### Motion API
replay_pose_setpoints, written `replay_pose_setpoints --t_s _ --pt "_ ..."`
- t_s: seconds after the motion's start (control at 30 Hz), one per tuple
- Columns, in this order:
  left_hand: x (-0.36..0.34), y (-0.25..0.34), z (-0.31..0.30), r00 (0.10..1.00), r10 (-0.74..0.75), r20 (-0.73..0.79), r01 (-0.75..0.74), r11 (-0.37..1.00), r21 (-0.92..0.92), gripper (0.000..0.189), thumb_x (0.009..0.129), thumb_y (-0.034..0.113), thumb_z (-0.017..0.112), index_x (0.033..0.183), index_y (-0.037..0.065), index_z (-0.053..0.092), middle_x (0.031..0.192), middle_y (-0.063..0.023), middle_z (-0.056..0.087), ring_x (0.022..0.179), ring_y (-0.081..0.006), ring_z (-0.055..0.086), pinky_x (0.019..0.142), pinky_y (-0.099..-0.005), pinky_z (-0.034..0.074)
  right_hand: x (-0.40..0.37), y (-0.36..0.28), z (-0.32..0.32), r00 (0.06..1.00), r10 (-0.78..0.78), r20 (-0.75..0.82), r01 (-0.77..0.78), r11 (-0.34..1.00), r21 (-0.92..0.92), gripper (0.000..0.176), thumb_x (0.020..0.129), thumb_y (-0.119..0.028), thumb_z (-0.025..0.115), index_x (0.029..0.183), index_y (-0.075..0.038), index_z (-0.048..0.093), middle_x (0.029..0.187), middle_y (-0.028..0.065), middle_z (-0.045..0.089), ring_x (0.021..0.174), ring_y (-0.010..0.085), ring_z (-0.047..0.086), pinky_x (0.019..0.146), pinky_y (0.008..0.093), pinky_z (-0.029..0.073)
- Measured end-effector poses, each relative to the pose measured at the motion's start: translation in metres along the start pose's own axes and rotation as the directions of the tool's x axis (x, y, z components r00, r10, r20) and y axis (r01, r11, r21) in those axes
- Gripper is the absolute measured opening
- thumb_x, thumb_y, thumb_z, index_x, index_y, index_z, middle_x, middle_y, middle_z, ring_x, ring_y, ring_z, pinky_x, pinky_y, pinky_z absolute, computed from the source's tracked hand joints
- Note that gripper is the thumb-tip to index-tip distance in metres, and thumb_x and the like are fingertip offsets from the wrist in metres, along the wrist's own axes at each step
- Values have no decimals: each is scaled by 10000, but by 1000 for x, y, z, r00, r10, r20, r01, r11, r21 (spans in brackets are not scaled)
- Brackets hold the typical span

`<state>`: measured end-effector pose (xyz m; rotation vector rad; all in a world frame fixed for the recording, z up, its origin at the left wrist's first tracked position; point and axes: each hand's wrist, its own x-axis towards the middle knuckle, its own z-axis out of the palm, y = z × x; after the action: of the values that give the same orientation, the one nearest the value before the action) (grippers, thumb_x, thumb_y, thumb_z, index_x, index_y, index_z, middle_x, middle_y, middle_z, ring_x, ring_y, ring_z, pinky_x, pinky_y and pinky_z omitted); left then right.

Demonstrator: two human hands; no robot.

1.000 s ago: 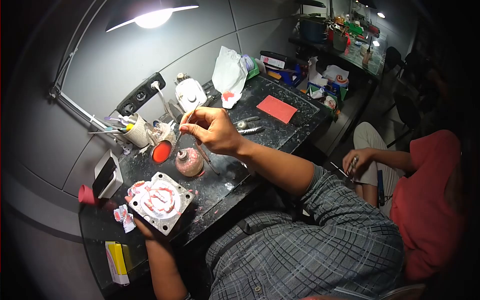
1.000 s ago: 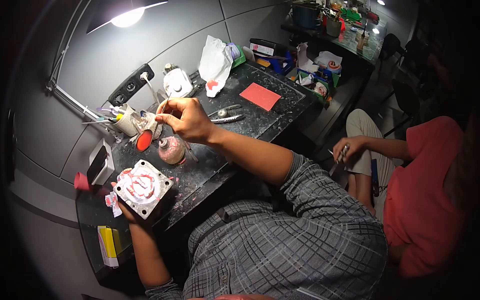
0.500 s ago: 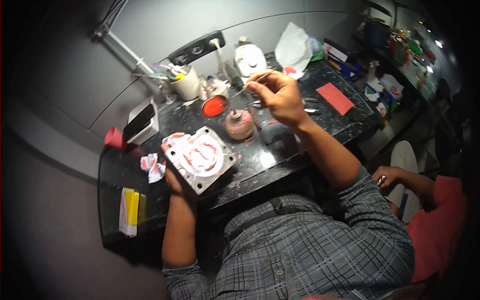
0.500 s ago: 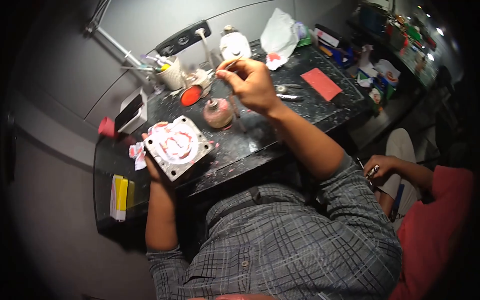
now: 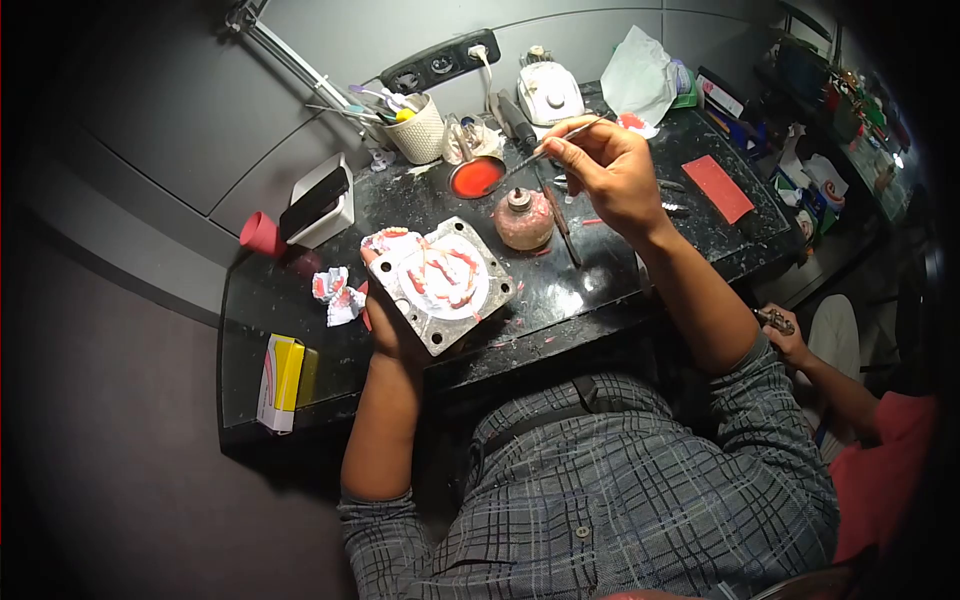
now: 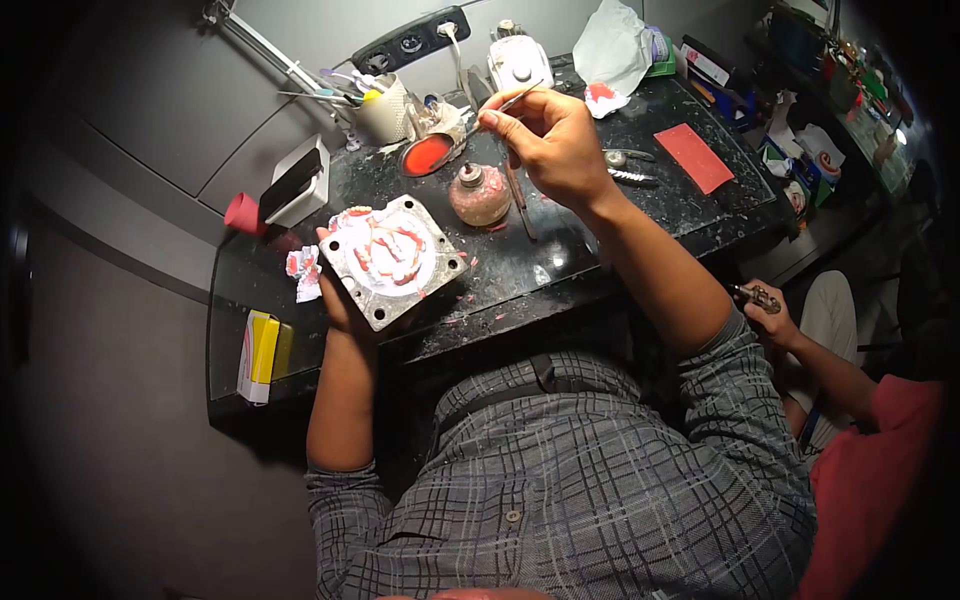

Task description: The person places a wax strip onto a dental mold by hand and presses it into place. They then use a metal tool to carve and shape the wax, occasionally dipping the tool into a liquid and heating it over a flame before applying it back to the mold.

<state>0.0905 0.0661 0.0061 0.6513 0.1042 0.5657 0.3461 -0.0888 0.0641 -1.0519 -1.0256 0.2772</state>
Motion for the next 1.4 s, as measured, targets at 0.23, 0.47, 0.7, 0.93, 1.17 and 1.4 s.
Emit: replay_pose_setpoints --t_s 0.23,0.47,0.7,0.93,1.17,1.4 --pt "-2 -1 4 1000 2 19 -2 1000 4 721 1011 709 419 1336 82 565 1318 -153 635 1203 -360 630 1037 -529 519 -11 1 14 951 84 299 -139 976 166 96 995 -68 693 1044 15 688 883 18 717 669 29 601 546 204 461" --pt "1 -2 -7 999 -23 45 24 1000 -16 760 1006 706 427 1434 84 511 1423 -212 587 1236 -420 621 1023 -584 528 -15 3 19 921 147 360 -210 968 140 105 989 -63 704 1043 25 681 934 20 721 875 64 670 780 228 544" --pt "0 0 -3 997 -69 24 71 995 -72 771 1001 711 432 1429 76 517 1423 -215 586 1239 -423 619 1021 -585 529 -16 1 19 923 141 359 -200 971 132 106 987 -60 705 1032 33 680 926 29 722 856 64 671 758 228 543" --pt "-1 -1 7 999 -37 -3 37 999 23 775 1006 728 393 1383 67 539 1394 -177 599 1250 -379 608 1060 -535 503 -16 1 19 911 168 376 -222 969 106 111 986 -71 712 1041 22 689 894 20 718 788 46 644 656 213 501" --pt "1 -2 -7 1000 -4 -25 4 1000 -21 727 986 702 492 1360 84 574 1359 -163 631 1216 -359 627 1047 -535 513 -3 1 6 996 -80 -28 79 996 -42 100 994 -67 695 1041 19 713 930 58 749 871 97 697 788 244 561" --pt "-2 0 0 991 -85 105 95 991 -92 746 986 713 478 1363 76 569 1355 -165 633 1216 -363 628 1045 -535 515 -1 8 2 997 -58 -55 51 991 -124 97 991 -69 702 1040 12 720 933 56 760 855 88 697 757 238 556"
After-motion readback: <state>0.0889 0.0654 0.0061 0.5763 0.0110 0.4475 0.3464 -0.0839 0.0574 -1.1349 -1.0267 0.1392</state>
